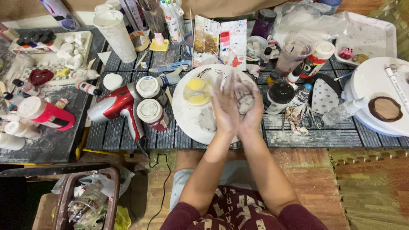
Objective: The person shapes a lump of clay on a white plate using a wooden modeling tool and their hands. They repeatedly smooth the surface, refine the edges, and adjust the form of the clay piece.
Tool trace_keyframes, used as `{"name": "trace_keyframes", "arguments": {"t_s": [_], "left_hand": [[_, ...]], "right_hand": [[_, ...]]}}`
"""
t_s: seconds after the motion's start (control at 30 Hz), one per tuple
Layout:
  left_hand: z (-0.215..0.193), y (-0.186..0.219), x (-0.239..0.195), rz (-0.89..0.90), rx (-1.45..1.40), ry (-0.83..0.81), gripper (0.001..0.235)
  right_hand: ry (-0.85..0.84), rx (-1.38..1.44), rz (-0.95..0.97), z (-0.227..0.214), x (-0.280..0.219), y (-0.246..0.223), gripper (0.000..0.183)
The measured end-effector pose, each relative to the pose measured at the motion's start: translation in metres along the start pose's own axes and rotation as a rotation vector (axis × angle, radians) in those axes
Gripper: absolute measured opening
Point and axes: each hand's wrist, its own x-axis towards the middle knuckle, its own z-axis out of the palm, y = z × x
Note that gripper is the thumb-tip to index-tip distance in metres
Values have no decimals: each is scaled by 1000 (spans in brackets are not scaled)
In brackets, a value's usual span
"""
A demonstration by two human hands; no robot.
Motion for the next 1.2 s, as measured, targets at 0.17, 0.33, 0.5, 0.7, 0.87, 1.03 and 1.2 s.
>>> {"name": "trace_keyframes", "arguments": {"t_s": [0.17, 0.33, 0.5, 0.7, 0.87, 1.03, 1.2], "left_hand": [[4, -15, -13, 39, 419, -182, 90], [3, -13, -18, -50, 477, -189, 88], [8, -9, -33, 61, 354, -252, 80], [-9, -9, -32, 61, 28, 21, 61], [-18, -17, 1, -101, 171, 106, 61], [-18, -20, -12, -197, 376, 106, 50], [-22, -21, -14, -277, 106, 187, 43]], "right_hand": [[131, 187, -21, -31, 10, 4, 23], [249, 133, 108, -56, 12, 3, 32], [-90, 335, 207, -66, 18, -9, 47], [-304, 426, 210, -48, 19, -29, 50], [-274, -463, -323, -4, -7, -16, 53], [-415, -1607, -695, 16, -28, -31, 62], [-320, -1661, -966, 26, -33, -31, 62]]}}
